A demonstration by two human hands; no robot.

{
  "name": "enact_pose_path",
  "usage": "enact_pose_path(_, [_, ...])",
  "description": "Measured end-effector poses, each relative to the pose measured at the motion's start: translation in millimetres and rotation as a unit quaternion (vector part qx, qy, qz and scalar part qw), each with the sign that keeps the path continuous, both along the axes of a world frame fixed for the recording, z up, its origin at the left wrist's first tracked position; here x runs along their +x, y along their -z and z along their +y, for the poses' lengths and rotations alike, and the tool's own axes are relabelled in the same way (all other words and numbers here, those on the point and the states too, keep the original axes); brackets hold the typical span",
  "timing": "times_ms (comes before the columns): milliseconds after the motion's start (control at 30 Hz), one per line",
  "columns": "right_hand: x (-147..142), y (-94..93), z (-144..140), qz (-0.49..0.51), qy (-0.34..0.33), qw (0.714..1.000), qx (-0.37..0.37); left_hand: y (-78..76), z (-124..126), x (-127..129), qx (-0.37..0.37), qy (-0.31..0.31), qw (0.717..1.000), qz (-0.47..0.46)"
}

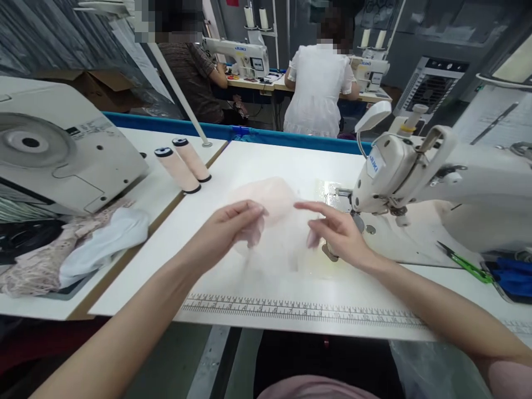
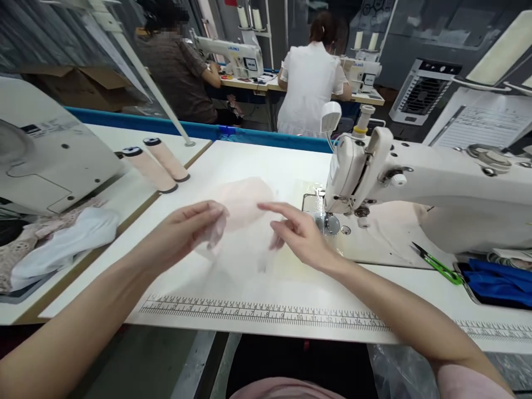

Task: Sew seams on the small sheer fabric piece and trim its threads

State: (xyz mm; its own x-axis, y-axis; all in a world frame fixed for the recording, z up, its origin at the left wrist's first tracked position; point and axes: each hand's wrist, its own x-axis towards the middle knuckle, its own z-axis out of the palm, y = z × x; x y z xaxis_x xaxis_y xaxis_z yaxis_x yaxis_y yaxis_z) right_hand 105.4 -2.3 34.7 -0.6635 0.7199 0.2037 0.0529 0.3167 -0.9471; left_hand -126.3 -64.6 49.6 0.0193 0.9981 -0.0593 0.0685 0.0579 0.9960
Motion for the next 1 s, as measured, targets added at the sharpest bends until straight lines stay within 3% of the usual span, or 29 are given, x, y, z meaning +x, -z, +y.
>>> enact_pose_path(67, [-26, -4.1, 21, 0.013, -0.002, 1.0, 0.018, -5.8, 20, -14, 0.024, -0.076, 0.997, 0.017])
enact_pose_path(133, [-50, -5.9, 46, -0.003, -0.001, 0.999, 0.042, -8.8, 44, -27, 0.042, -0.1, 0.993, 0.053])
enact_pose_path(200, [-69, -3.4, 70, -0.054, 0.038, 0.995, 0.073, -6.2, 68, -39, 0.046, -0.121, 0.98, 0.148])
enact_pose_path(300, [-84, 7.1, 95, -0.124, 0.056, 0.988, 0.07, 7.8, 94, -53, 0.043, -0.129, 0.967, 0.217])
enact_pose_path(433, [-85, 23.5, 108, -0.17, 0.059, 0.981, 0.067, 30.1, 106, -62, 0.036, -0.132, 0.936, 0.325])
enact_pose_path(600, [-81, 35.3, 111, -0.219, 0.074, 0.967, 0.107, 40.1, 103, -62, 0.039, -0.151, 0.86, 0.486])
enact_pose_path(800, [-70, 34.1, 98, -0.258, 0.086, 0.946, 0.179, 36.2, 100, -52, 0.032, -0.137, 0.779, 0.611])
enact_pose_path(900, [-44, 27.9, 72, -0.262, 0.088, 0.939, 0.204, 26.9, 99, -51, 0.042, -0.131, 0.758, 0.637])
enact_pose_path(1000, [-2, 23.2, 35, -0.263, 0.063, 0.925, 0.269, 19.7, 96, -51, 0.092, -0.138, 0.759, 0.629])
